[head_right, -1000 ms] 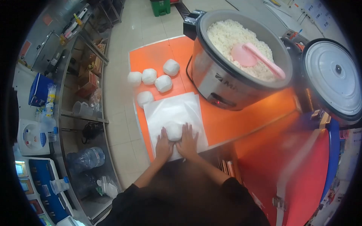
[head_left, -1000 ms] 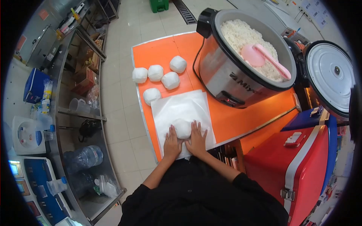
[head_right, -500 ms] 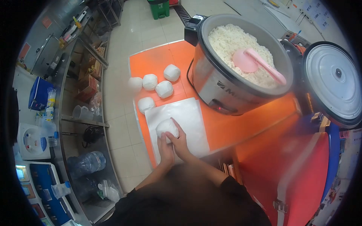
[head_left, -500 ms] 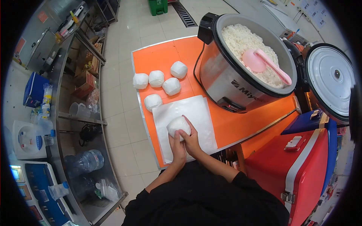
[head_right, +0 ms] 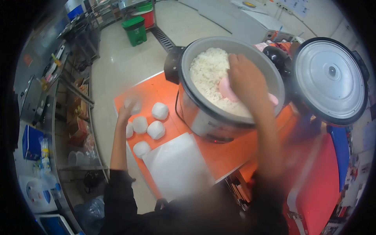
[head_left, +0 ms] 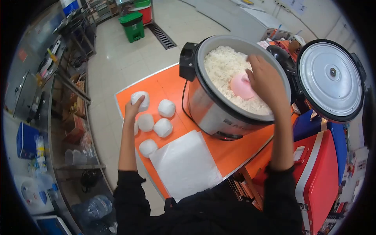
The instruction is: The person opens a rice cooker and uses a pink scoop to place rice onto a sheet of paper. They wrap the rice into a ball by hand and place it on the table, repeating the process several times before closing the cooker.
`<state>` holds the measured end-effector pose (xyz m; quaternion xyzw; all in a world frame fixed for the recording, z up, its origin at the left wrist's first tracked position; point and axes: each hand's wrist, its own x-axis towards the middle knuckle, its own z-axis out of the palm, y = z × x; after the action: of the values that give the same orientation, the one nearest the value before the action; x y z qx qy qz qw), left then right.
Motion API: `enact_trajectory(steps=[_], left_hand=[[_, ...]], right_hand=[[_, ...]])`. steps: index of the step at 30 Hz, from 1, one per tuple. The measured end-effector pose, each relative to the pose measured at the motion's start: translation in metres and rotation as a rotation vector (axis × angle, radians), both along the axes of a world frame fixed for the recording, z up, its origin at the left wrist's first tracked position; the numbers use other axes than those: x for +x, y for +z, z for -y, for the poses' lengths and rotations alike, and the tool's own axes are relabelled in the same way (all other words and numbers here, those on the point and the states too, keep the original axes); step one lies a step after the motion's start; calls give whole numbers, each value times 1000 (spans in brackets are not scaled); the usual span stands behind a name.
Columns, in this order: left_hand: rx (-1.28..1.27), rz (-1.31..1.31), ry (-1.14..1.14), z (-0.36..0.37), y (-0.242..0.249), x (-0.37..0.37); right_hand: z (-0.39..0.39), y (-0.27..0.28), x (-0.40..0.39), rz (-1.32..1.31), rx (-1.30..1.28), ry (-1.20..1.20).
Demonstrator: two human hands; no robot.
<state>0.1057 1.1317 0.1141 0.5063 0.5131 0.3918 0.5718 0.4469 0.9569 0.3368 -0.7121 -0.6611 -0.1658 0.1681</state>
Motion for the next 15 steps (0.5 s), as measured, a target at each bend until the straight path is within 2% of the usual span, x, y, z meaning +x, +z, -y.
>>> enact_trajectory(steps=[1, 2, 4, 6, 7, 8, 10, 12, 13, 14, 15], left_hand=[[-62, -229, -36, -40, -39, -9], [-120, -455, -67, -77, -73, -11], [16, -618, -141, -101, -131, -19], [-30, -785, -98, -78, -111, -7], [65, -932, 40, -56, -94, 2], [164, -1075, 185, -35, -77, 13], [573, -1034, 254, -3, -72, 17], [859, -1047, 81, 66, -69, 20], [863, -925, 8, 122, -43, 29], [1034, -906, -93, 161, -97, 19], [884, -798, -240, 204, -96, 23]], right_hand=[[-9, 1, 36, 106, -393, -28], [-13, -2, 41, 116, -378, -48], [-21, -11, 49, 129, -850, -132], [-19, -40, 63, 41, -679, -108], [-14, -49, 70, -66, -556, -48], [-19, -44, 75, -61, -551, -54], [-41, -27, 90, -68, -336, -25], [-70, -19, 111, 210, -164, -22], [-92, -19, 121, 202, -208, -44], [-101, -21, 124, 213, -107, 21], [-115, -25, 124, 228, -139, 23]])
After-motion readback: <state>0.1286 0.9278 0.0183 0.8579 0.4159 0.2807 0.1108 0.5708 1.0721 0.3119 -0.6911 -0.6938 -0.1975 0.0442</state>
